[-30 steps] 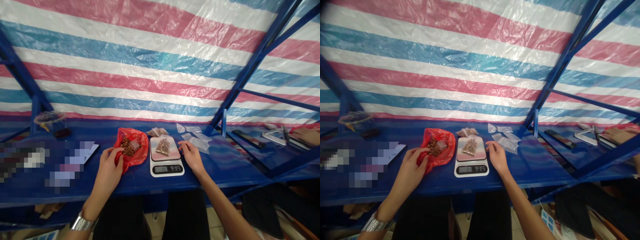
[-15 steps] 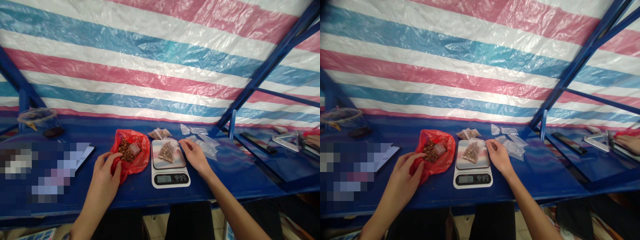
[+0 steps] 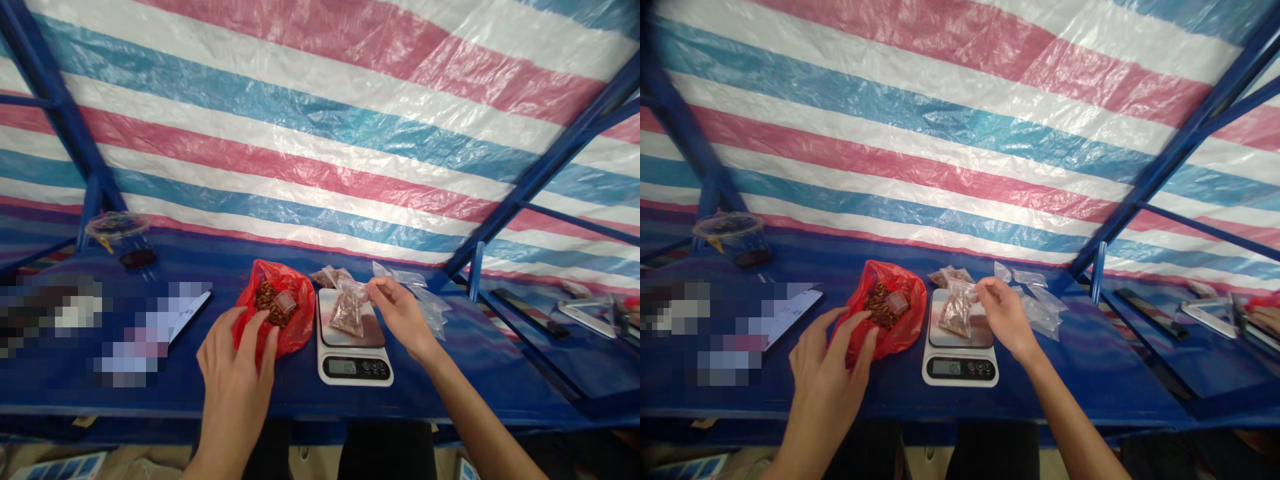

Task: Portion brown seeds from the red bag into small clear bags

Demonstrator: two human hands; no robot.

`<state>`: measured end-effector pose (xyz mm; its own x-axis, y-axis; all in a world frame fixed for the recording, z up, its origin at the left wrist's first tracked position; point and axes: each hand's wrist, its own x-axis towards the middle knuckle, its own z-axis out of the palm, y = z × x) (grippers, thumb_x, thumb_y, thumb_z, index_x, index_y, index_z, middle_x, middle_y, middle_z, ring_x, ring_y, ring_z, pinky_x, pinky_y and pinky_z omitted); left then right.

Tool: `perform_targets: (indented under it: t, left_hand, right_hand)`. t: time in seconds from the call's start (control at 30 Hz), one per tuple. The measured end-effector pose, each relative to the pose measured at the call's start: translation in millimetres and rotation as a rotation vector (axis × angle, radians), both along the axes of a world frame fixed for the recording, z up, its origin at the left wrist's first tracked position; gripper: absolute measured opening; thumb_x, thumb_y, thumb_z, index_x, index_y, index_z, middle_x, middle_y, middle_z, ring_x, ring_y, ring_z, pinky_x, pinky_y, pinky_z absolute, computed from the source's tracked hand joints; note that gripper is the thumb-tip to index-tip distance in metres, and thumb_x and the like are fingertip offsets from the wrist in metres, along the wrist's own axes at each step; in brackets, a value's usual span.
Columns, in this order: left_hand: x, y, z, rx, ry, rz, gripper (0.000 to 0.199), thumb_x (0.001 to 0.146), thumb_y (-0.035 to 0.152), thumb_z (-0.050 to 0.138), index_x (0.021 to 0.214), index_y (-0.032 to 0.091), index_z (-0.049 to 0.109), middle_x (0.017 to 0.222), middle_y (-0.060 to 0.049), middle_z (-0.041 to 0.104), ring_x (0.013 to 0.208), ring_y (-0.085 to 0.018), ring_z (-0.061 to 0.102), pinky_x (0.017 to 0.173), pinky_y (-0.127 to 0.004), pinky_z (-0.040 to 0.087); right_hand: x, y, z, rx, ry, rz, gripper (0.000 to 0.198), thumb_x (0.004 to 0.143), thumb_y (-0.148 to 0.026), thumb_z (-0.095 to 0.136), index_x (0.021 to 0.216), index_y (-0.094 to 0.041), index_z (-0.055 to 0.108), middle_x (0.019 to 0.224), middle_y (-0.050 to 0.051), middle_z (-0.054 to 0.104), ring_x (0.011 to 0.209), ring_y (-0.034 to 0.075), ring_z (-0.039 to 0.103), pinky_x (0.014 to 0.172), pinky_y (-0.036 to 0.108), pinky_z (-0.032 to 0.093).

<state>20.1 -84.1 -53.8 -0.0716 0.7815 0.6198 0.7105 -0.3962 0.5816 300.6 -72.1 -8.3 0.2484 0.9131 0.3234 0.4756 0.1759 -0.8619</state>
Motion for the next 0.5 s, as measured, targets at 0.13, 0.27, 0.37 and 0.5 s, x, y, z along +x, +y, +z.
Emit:
perform_targets:
  t: [0.13,0.27,0.37,0.5]
  left_hand:
    - [38,-28,11.7,-0.248,-0.395,-0.242,0.039,0.099,0.048,0.056,0.133,0.030,0.063,0.134,-0.012,0.064,0.122,-0.031,0.062,0.104,-0.048,0.051]
    - [61,-28,12.2,-0.565,-0.898,-0.436,0.065,0.094,0.059,0.061,0.149,0.024,0.051,0.117,-0.014,0.072,0.087,-0.024,0.071,0.077,-0.036,0.059]
    - [63,-21,9.5,-0.652,-1.132,-0.452,0.078,0.088,0.068,0.065,0.149,0.022,0.053,0.085,-0.008,0.072,0.067,-0.020,0.066,0.059,-0.030,0.054]
    - [60,-16,6.9,-0.704,-1.243,-0.470,0.081,0.085,0.071,0.066,0.146,0.019,0.055,0.065,-0.001,0.064,0.056,-0.016,0.060,0.052,-0.025,0.047]
  right_hand:
    - [-31,2,28,0.026,0.005,0.149,0.031,0.094,-0.054,0.063,0.090,-0.023,0.061,0.075,0.000,0.066,0.069,0.017,0.063,0.068,0.028,0.051]
    - [-68,16,44,0.004,-0.037,0.260,0.026,0.095,-0.048,0.062,0.092,-0.022,0.065,0.080,0.001,0.069,0.072,0.016,0.064,0.067,0.027,0.051]
    - [-89,31,45,-0.039,-0.112,0.286,0.021,0.094,-0.041,0.062,0.090,-0.022,0.069,0.084,0.002,0.074,0.076,0.018,0.068,0.070,0.028,0.053]
    - [-107,49,35,-0.101,-0.200,0.343,0.015,0.091,-0.029,0.059,0.087,-0.021,0.072,0.082,0.003,0.076,0.073,0.019,0.070,0.068,0.029,0.053]
